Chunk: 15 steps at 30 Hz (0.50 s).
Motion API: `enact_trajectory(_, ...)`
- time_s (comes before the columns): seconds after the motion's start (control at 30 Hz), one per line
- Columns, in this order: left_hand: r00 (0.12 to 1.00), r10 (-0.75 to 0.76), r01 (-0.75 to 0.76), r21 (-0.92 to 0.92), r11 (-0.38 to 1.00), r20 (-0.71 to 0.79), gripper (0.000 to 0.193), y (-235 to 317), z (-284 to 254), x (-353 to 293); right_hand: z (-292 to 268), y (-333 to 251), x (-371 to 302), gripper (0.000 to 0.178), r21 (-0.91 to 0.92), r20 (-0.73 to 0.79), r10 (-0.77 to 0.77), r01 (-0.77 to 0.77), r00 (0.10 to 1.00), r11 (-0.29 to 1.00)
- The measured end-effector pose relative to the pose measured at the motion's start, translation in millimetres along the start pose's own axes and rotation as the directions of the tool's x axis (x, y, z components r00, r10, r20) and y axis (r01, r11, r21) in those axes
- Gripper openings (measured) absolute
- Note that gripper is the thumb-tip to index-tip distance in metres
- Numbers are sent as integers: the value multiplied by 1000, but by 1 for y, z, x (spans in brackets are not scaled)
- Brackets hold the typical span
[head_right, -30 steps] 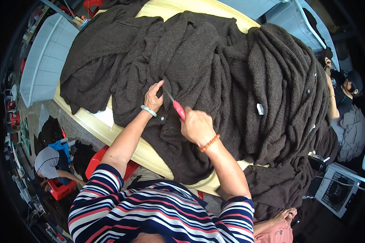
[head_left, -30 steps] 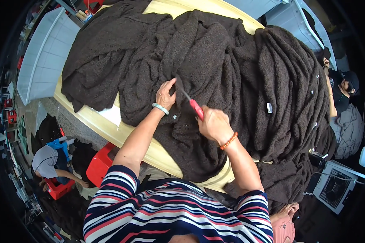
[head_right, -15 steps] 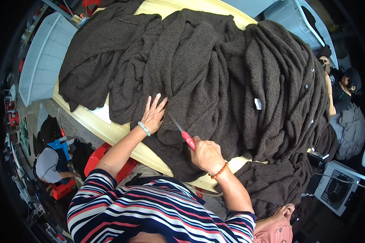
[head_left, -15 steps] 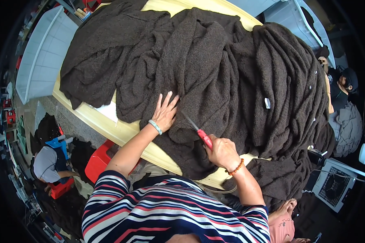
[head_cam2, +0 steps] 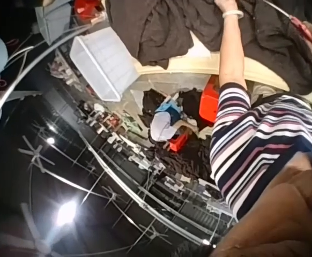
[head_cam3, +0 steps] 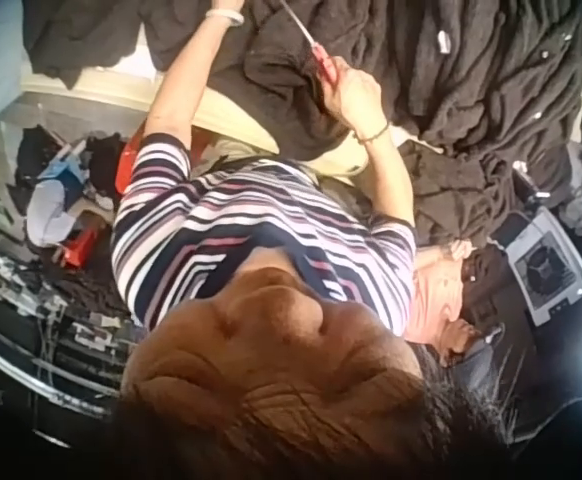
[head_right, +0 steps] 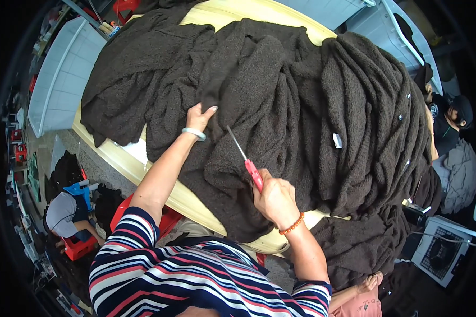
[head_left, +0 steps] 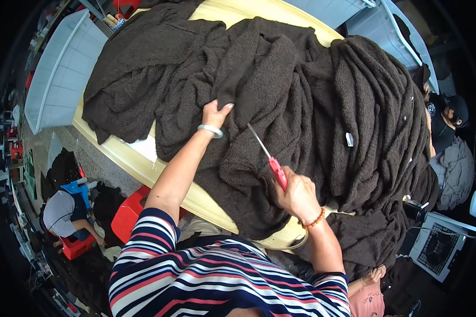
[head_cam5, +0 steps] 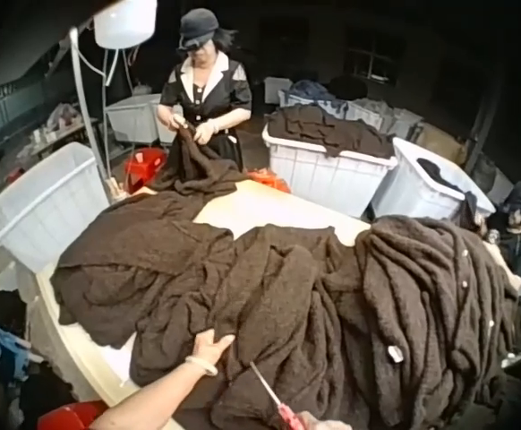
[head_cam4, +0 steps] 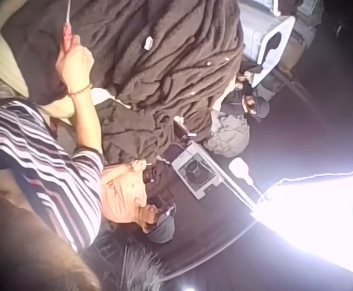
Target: Trimming loose threads from brown fleece garments using scissors.
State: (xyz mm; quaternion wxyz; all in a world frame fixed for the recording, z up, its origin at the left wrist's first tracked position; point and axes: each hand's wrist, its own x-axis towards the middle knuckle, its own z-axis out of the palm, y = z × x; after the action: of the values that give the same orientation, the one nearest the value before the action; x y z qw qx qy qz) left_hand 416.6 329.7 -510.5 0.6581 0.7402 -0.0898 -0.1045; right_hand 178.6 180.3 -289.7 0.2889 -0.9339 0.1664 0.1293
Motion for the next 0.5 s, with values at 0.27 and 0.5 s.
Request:
enact_trajectory(0.27,979,-203,199,-282,939,16,36,-8,-3,-7,23,-10,47,20,-101,170,-175,194,970,976)
enact_trajectory(0.5,995,-93,92,-22,996,-48,49,4,-10,-6,39,4,7,24,-119,316,-123,168,941,978)
